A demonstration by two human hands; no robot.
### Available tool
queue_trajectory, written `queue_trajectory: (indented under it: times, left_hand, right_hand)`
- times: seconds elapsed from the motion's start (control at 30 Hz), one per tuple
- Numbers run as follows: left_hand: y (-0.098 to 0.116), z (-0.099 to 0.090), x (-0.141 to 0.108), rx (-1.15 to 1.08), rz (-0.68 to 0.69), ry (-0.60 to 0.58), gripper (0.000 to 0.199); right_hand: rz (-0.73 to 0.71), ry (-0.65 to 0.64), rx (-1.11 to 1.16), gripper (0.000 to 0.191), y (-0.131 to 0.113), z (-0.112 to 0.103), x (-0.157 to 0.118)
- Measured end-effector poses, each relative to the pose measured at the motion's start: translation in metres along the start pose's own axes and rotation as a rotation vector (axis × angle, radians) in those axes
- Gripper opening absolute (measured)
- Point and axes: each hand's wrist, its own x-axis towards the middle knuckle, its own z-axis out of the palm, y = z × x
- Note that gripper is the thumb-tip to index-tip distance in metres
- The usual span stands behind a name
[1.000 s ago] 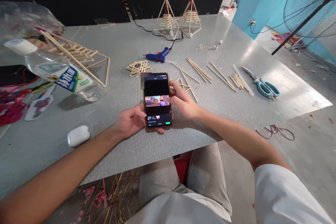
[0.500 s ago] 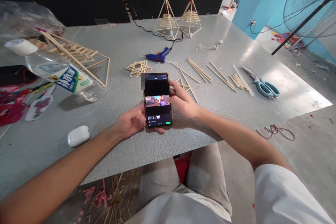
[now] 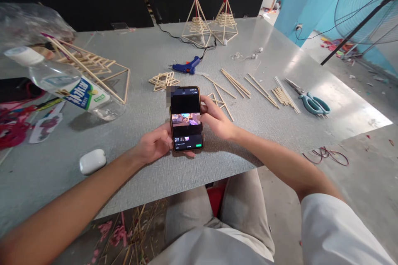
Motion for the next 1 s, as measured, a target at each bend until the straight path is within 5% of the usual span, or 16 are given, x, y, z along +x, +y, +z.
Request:
queue_trajectory:
  times: [1.0]
  left_hand:
    - [0.0008,0.0007,0.0010,-0.015,-0.017,0.002,0.070]
  right_hand:
    - [-0.014,-0.032,0.030,0.059,0.0028,-0.0009,0.0000]
